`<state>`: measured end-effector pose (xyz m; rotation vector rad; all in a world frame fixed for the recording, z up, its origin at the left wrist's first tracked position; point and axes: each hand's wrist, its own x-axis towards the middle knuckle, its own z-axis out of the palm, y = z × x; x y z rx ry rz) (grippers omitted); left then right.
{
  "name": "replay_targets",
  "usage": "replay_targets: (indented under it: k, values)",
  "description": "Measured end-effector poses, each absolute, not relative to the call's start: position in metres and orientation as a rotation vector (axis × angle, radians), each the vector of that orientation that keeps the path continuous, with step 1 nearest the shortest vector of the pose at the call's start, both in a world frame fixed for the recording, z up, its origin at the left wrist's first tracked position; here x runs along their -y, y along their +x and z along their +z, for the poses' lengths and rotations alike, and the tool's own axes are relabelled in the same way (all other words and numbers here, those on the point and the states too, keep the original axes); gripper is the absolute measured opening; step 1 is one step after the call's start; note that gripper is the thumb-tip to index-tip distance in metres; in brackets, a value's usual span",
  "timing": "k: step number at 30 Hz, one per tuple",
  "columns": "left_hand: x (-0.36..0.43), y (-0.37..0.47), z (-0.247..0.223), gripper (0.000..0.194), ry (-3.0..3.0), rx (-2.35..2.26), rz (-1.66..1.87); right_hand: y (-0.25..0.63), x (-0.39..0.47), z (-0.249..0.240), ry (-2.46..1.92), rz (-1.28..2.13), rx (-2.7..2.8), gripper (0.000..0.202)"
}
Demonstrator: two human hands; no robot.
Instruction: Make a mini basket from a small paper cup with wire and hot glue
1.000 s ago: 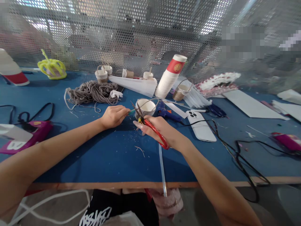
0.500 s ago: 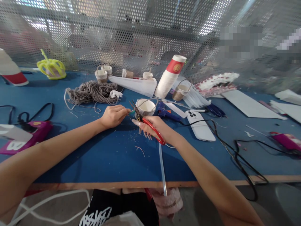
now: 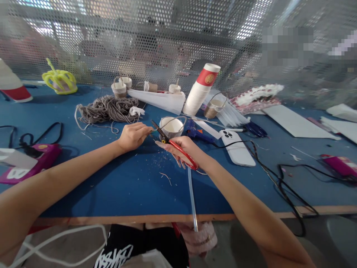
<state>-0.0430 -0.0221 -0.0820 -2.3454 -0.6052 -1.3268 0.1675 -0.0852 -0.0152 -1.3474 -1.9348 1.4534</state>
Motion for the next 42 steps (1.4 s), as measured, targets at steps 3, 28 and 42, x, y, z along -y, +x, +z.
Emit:
replay_targets:
  k: [3, 28, 42]
  values:
    - [0.021, -0.044, -0.083, 0.022, -2.350, 0.643, -1.351, 0.169, 0.083, -0.021, -1.320, 1.435, 1.894, 0.045]
    - [0.028, -0.054, -0.074, 0.028, -2.911, 0.664, -1.311, 0.165, 0.085, -0.025, -1.291, 1.699, 1.646, 0.047]
    - [0.037, -0.032, -0.075, 0.038, -3.274, 1.329, -2.019, 0.159, 0.090, -0.016, -1.399, 1.614, 1.707, 0.040]
